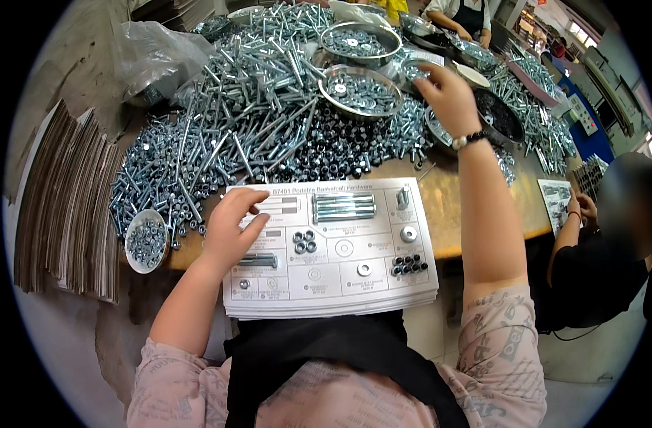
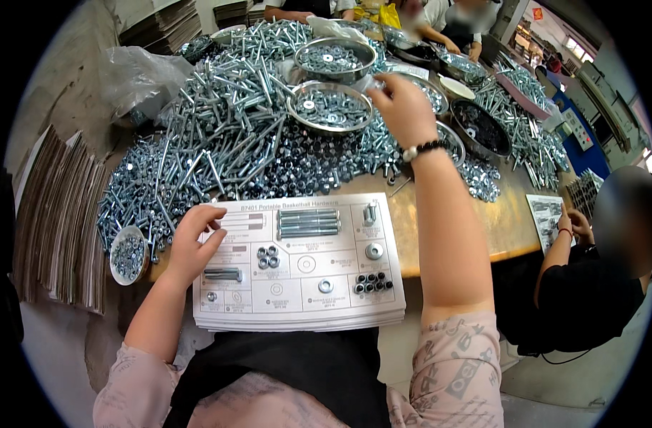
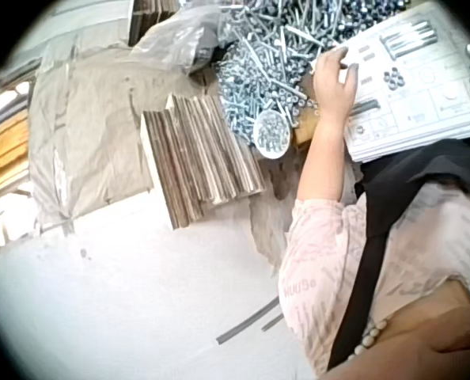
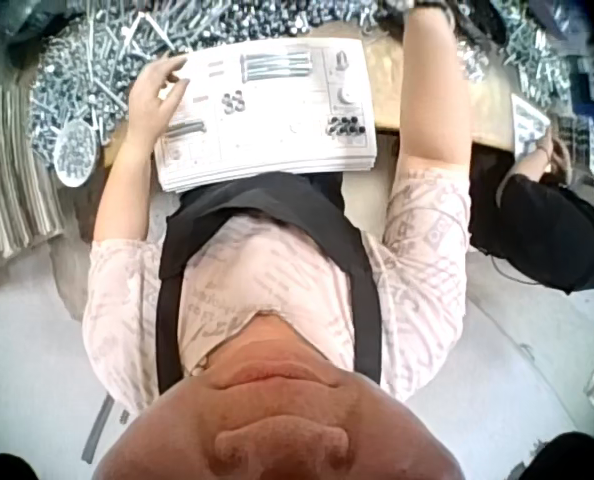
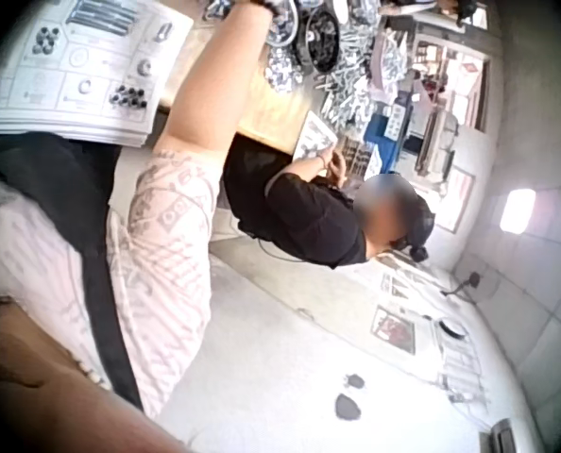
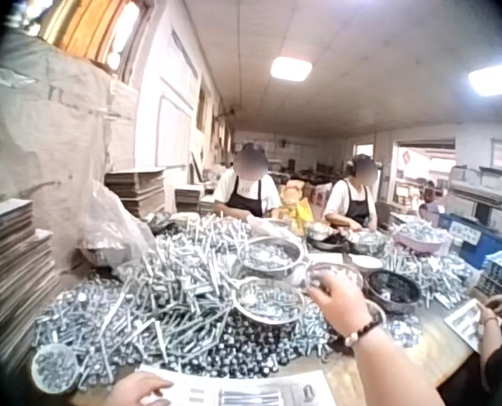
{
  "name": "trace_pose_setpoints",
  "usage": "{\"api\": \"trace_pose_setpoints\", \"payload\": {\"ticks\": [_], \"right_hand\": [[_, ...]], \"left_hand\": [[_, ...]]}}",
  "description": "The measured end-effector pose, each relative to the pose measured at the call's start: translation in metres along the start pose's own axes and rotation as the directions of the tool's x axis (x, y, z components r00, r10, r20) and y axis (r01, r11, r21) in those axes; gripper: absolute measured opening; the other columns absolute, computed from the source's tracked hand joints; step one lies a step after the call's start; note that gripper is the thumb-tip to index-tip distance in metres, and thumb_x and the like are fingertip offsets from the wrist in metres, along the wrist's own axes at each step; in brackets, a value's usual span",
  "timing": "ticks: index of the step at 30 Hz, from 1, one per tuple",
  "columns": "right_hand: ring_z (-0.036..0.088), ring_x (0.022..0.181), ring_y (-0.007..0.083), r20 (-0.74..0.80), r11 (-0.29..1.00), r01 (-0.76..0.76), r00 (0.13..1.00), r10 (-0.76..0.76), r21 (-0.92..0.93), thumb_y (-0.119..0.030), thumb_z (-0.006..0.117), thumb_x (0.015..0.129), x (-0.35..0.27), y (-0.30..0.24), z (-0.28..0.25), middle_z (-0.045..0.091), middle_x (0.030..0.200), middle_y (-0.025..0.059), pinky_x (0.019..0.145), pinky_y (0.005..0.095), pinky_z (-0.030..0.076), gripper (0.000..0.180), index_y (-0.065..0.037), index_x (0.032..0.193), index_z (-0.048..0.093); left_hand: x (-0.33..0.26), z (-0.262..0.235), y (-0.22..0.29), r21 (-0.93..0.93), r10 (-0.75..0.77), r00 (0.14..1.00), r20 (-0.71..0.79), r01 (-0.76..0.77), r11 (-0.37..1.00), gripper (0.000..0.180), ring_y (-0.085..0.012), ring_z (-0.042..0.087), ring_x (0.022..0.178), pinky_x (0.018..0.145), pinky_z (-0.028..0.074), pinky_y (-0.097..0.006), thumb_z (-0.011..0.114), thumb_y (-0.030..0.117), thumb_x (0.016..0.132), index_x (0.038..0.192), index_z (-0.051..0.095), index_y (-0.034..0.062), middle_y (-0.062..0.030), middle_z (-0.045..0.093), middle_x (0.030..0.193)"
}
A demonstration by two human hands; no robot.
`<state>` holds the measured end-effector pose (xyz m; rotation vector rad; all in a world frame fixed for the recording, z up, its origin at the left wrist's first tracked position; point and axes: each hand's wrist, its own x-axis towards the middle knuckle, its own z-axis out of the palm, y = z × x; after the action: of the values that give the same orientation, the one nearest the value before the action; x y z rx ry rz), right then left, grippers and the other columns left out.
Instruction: The person sorts metal fasteners from a large pile on a workbench and places them onto a printed hardware layout sheet. They pick up bolts, nuts, and washers by hand and arrange them into designated spots on the sheet, repeating the process throughout the clip.
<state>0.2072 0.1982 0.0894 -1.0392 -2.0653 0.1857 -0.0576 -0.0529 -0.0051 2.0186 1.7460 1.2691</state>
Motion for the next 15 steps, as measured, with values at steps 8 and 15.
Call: {"api": "trace_pose_setpoints", "payload": {"ticks": [8, 15], "right_hand": [[0.058, 0.083, 0.0301, 0.183, 0.996, -0.058, 0.981, 0.07, -0.07, -0.018, 0.056, 0.08, -0.018, 0.046, 0.058, 0.062, 0.087, 0.0125, 0.072, 0.0367, 0.046, 0.016, -0.01, 0.089, 0.066], [0.058, 0.085, 0.0275, 0.251, 0.975, -0.003, 0.966, 0.061, -0.224, -0.017, 0.058, 0.078, 0.007, 0.064, 0.107, 0.059, 0.088, 0.0092, 0.076, 0.0371, 0.047, 0.015, -0.018, 0.089, 0.068]], "left_hand": [[-0.016, -0.011, -0.061, 0.104, -0.335, 0.942, -0.024, 0.336, 0.936, 0.027, -0.0209, 0.056, 0.075, 0.067, 0.046, -0.029, 0.058, 0.004, 0.075, 0.102, 0.057, -0.0003, -0.011, 0.057, 0.094], [-0.019, -0.011, -0.077, 0.115, -0.391, 0.919, -0.044, 0.394, 0.912, 0.026, -0.0224, 0.055, 0.077, 0.069, 0.046, -0.03, 0.058, 0.004, 0.075, 0.101, 0.057, -0.0013, -0.0115, 0.056, 0.091]]}}
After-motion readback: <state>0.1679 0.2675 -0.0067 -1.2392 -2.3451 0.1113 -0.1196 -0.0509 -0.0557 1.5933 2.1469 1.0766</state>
